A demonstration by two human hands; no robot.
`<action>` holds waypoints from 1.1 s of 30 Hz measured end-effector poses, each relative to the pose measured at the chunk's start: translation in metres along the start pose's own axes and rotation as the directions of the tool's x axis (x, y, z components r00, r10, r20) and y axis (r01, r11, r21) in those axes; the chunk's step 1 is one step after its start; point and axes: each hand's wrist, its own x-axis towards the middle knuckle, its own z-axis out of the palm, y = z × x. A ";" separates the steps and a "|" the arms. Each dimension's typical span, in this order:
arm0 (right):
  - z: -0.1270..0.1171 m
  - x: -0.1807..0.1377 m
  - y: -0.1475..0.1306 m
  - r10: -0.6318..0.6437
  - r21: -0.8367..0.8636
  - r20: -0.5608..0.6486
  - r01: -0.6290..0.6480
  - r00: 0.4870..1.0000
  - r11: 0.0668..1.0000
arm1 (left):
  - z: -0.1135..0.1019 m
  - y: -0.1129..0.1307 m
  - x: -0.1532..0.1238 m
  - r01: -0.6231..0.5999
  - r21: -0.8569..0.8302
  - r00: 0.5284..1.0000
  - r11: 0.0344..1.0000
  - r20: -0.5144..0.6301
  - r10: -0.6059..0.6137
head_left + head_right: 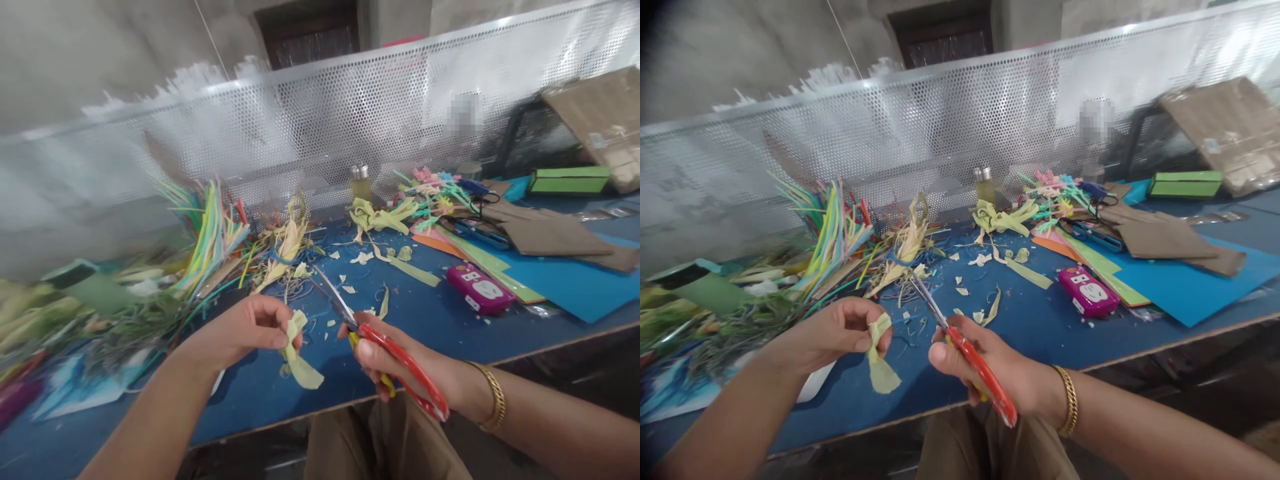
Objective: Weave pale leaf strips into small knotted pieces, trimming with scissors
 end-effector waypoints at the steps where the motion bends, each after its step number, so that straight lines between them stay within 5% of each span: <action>1: -0.001 0.000 0.000 0.004 -0.002 -0.003 -0.004 1.000 1.000 | -0.001 0.001 0.000 -0.009 0.005 1.000 1.000 -0.001 0.010; 6: -0.005 0.000 0.006 0.042 0.035 -0.073 -0.039 0.996 0.999 | -0.009 0.006 -0.001 -0.027 0.026 1.000 0.999 -0.005 0.028; 14: -0.023 0.003 -0.001 0.009 0.030 -0.164 -0.004 0.986 1.000 | -0.031 0.003 -0.004 -0.048 0.003 0.985 0.999 -0.168 0.048; 24: -0.067 0.019 -0.010 0.085 0.319 -0.308 0.018 0.948 0.948 | -0.045 -0.012 0.000 -0.050 -0.138 0.968 0.989 -0.249 0.014; 28: -0.077 0.009 -0.012 0.188 0.376 -0.118 -0.132 0.975 0.917 | -0.050 -0.013 0.000 -0.048 -0.170 0.969 0.984 -0.247 0.005; 33: -0.058 -0.002 -0.005 0.298 0.368 0.174 -0.343 0.939 0.865 | -0.050 -0.010 0.004 -0.025 -0.150 0.976 0.988 -0.217 -0.008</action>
